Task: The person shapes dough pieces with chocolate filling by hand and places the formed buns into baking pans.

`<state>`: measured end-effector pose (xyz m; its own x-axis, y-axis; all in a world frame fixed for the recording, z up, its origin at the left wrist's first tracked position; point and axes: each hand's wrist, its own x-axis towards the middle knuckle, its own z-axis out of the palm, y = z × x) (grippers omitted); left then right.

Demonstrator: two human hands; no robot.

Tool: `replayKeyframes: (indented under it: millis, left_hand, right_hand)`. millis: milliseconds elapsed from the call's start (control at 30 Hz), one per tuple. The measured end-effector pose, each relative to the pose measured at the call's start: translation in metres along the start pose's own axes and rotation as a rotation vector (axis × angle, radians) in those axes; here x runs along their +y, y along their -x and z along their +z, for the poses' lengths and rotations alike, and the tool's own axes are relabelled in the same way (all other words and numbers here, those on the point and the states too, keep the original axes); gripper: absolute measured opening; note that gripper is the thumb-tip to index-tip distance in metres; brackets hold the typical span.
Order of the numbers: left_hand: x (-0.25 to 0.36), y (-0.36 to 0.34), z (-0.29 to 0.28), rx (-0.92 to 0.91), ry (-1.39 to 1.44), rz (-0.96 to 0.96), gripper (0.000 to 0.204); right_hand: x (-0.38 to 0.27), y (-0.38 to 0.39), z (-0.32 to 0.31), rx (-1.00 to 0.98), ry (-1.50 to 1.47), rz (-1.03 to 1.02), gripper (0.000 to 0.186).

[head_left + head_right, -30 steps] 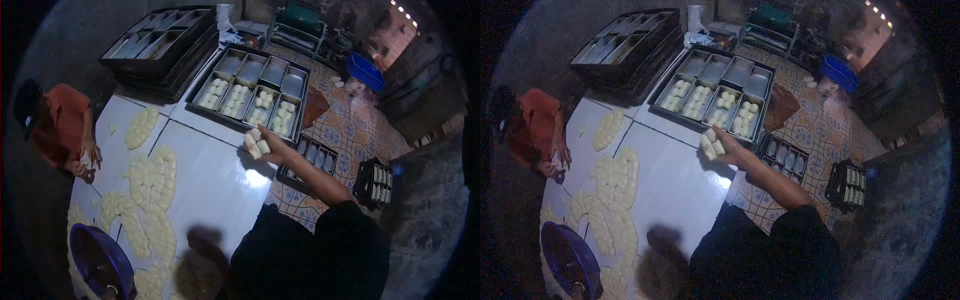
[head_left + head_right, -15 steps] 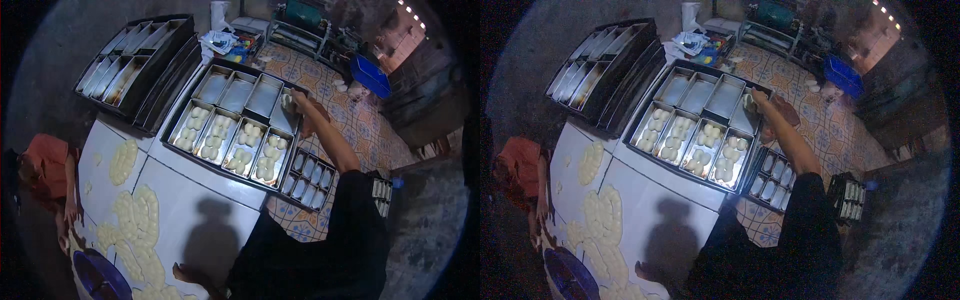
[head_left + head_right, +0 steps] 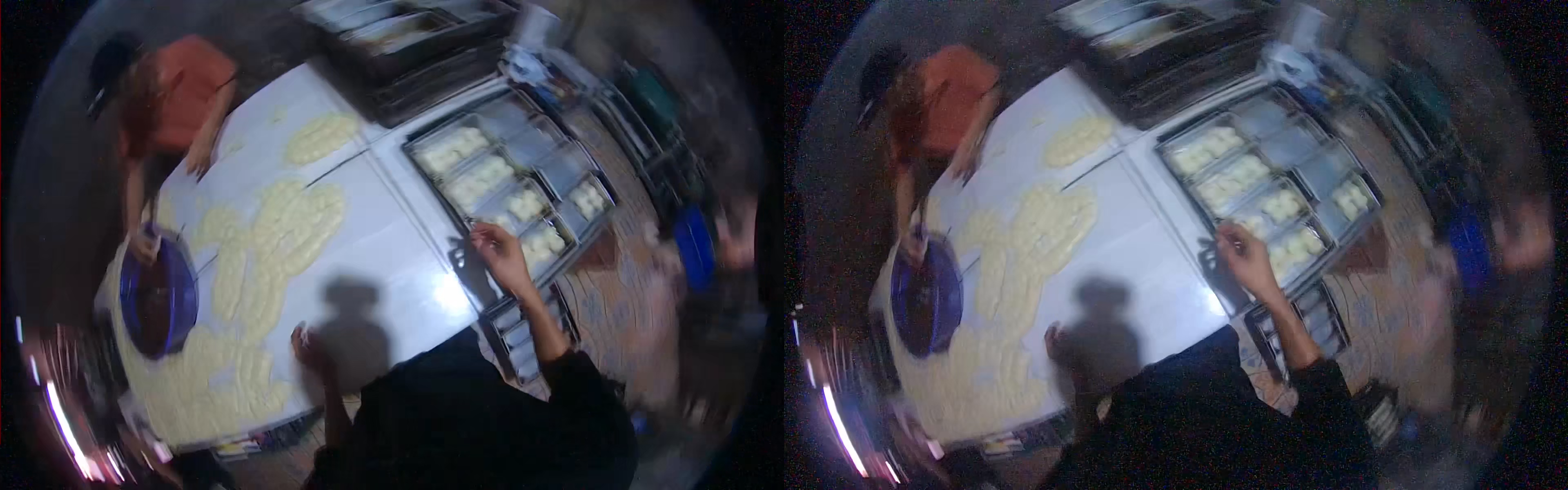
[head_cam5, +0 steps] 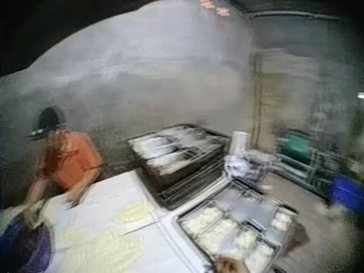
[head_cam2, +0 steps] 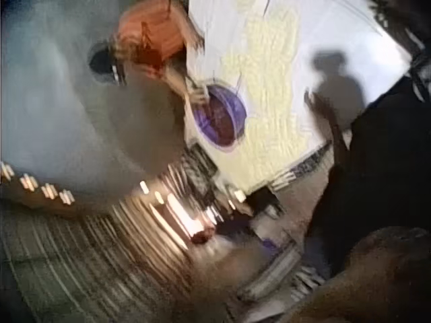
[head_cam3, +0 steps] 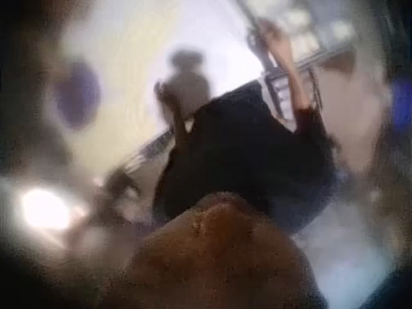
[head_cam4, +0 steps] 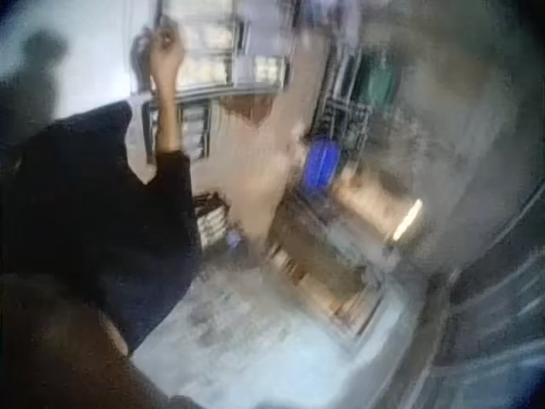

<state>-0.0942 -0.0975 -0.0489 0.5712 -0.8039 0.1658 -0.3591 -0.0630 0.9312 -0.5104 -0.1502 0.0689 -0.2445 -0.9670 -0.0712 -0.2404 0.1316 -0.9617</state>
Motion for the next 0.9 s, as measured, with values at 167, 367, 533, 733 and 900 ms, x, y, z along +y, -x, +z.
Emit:
replayKeyframes:
  millis: [167,367,533,733,900]
  left_hand:
    - [0.046,0.003,-0.043,0.043,-0.089,0.221,0.019]
    - [0.035,0.043,-0.151,0.617,-0.102,0.054,0.028]
    - [-0.019,0.053,-0.179,0.448,-0.265,-0.045,0.042]
    - [0.006,0.031,-0.165,0.016,-0.597,0.134,0.047]
    - [0.076,0.008,-0.139,0.018,-0.139,0.086,0.039]
  right_hand:
    - [-0.073,0.064,0.186,-0.809,0.141,-0.206,0.028]
    - [-0.055,0.115,0.338,-1.213,0.135,-0.536,0.037]
    - [-0.052,0.158,0.407,-1.019,0.299,-1.068,0.037]
    - [-0.065,0.141,0.358,-1.176,-0.189,0.099,0.028]
    - [-0.095,0.092,0.308,-0.997,-0.263,-0.17,0.024]
